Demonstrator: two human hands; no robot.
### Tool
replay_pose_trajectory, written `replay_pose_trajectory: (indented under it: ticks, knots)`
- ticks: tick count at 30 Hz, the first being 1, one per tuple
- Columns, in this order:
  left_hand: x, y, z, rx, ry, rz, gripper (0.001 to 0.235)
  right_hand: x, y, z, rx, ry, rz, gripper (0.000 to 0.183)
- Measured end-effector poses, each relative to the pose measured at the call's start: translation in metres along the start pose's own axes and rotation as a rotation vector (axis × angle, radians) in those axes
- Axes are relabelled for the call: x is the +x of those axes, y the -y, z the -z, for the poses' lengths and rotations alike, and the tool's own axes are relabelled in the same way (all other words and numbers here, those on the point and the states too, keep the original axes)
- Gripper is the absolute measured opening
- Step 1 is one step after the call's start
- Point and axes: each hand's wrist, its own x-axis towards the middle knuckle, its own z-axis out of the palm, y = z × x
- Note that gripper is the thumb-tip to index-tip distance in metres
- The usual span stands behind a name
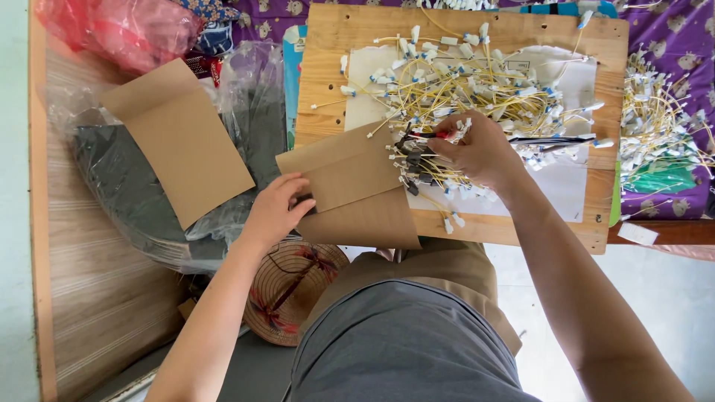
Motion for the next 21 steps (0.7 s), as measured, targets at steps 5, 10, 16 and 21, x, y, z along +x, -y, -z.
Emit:
replay_pose_trajectory:
  ticks: [5, 10, 16, 21]
  knots:
    - [0.003, 0.04, -0.032, 0.307, 0.068, -0.195, 0.03, -0.005, 0.011, 0.005, 0.024, 0.027, -0.023, 0.026]
    - [0.006, -0.014, 0.011, -0.018, 0.158, 0.021, 0.031, -0.004, 0.015, 0.006, 0.028, 0.038, -0.027, 0.027]
    - [0.019, -0.062, 0.052, -0.266, 0.512, 0.149, 0.033, -0.008, 0.025, 0.012, 0.18, 0.086, -0.099, 0.024]
    - [0.049, -0.081, -0.02, -0.896, 0.108, 0.095, 0.024, -0.002, 0.015, 0.008, 0.211, 0.084, -0.069, 0.021]
